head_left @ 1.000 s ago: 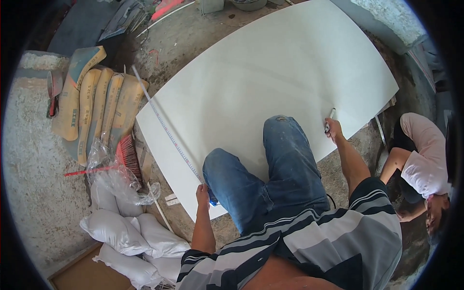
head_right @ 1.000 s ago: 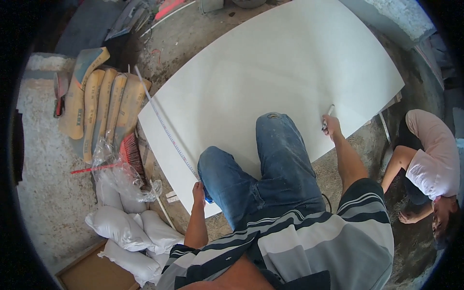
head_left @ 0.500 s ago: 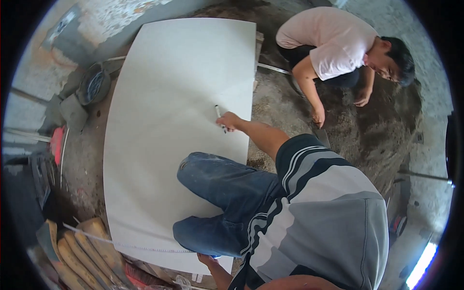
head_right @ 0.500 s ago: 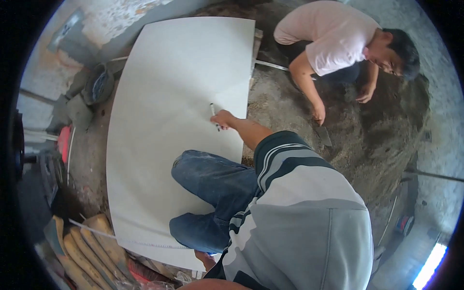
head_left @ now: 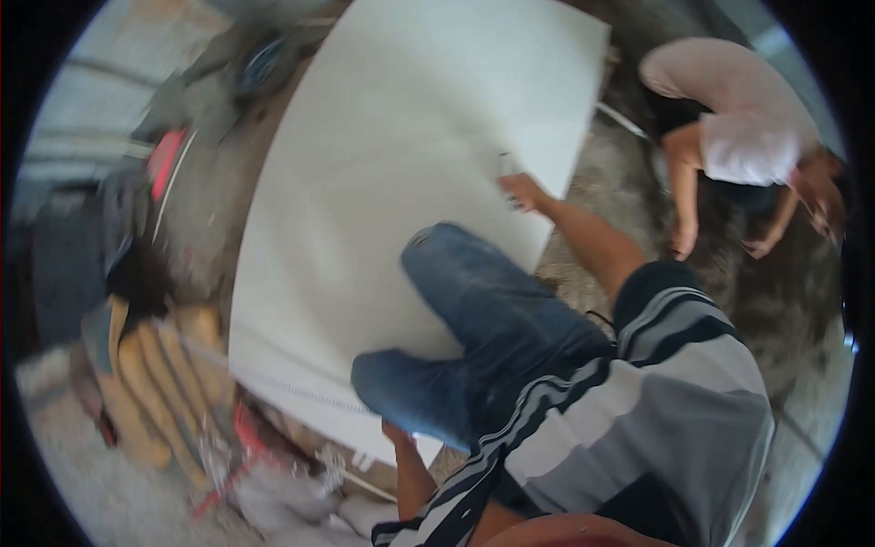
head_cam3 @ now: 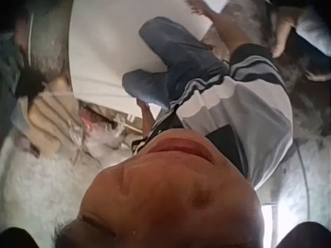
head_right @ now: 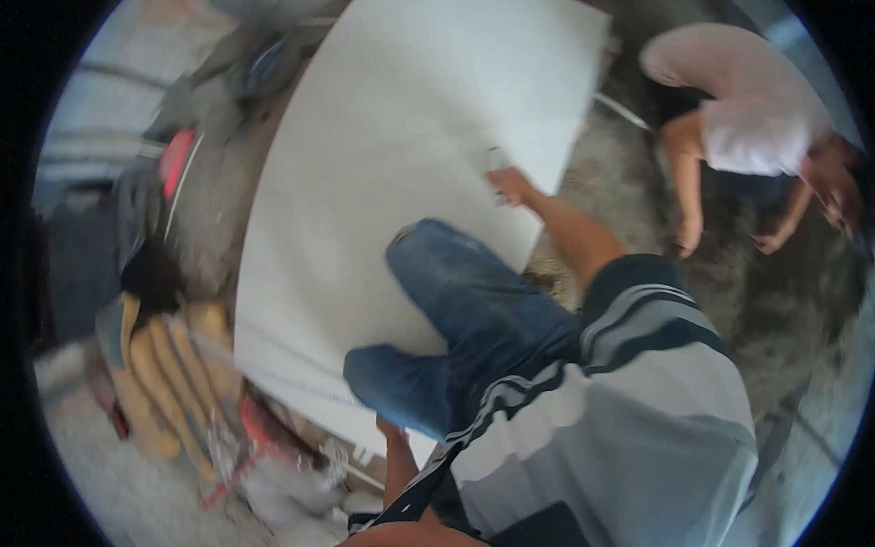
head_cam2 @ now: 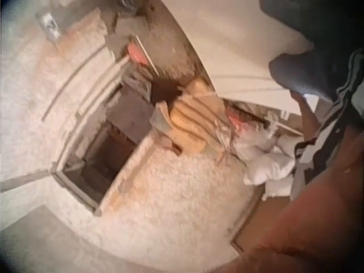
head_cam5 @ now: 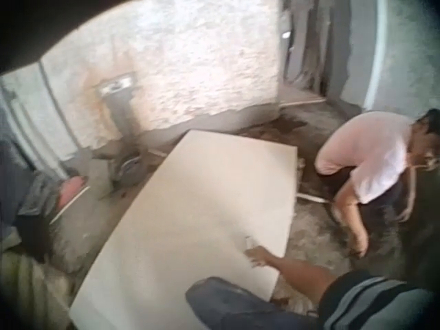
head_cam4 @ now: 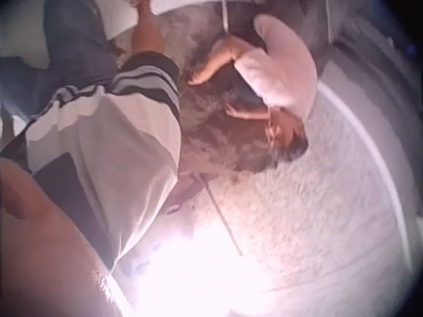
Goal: Measure and mark a large ceramic tile on the floor using a measuring tape and marker.
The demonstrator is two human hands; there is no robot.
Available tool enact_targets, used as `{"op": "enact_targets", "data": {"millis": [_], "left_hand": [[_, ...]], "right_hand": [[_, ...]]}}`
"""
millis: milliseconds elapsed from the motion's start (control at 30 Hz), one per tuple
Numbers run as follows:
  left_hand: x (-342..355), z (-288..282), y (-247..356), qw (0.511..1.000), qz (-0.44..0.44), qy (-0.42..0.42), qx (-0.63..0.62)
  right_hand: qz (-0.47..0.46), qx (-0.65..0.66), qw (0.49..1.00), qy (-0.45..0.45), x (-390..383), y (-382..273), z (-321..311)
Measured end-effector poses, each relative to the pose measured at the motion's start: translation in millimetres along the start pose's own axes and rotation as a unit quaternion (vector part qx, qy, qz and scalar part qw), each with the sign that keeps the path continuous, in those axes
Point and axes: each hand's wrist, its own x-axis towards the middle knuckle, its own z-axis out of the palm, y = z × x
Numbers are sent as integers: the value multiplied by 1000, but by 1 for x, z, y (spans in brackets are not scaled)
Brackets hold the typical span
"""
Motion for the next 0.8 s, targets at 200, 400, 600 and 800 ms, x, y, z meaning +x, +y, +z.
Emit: {"op": "enact_targets", "data": {"millis": [200,400,600,800], "left_hand": [[8,-1,-5,998,26,63,3],[8,12,-2,997,10,77,12],[3,9,-7,997,6,70,-12],[8,13,-2,997,-15,71,14]], "right_hand": [[157,25,987,11,-18,-56,-7],[160,43,985,40,-29,-59,-17],[155,48,986,36,-34,-58,-10],[149,68,986,34,-32,-51,-18]]}}
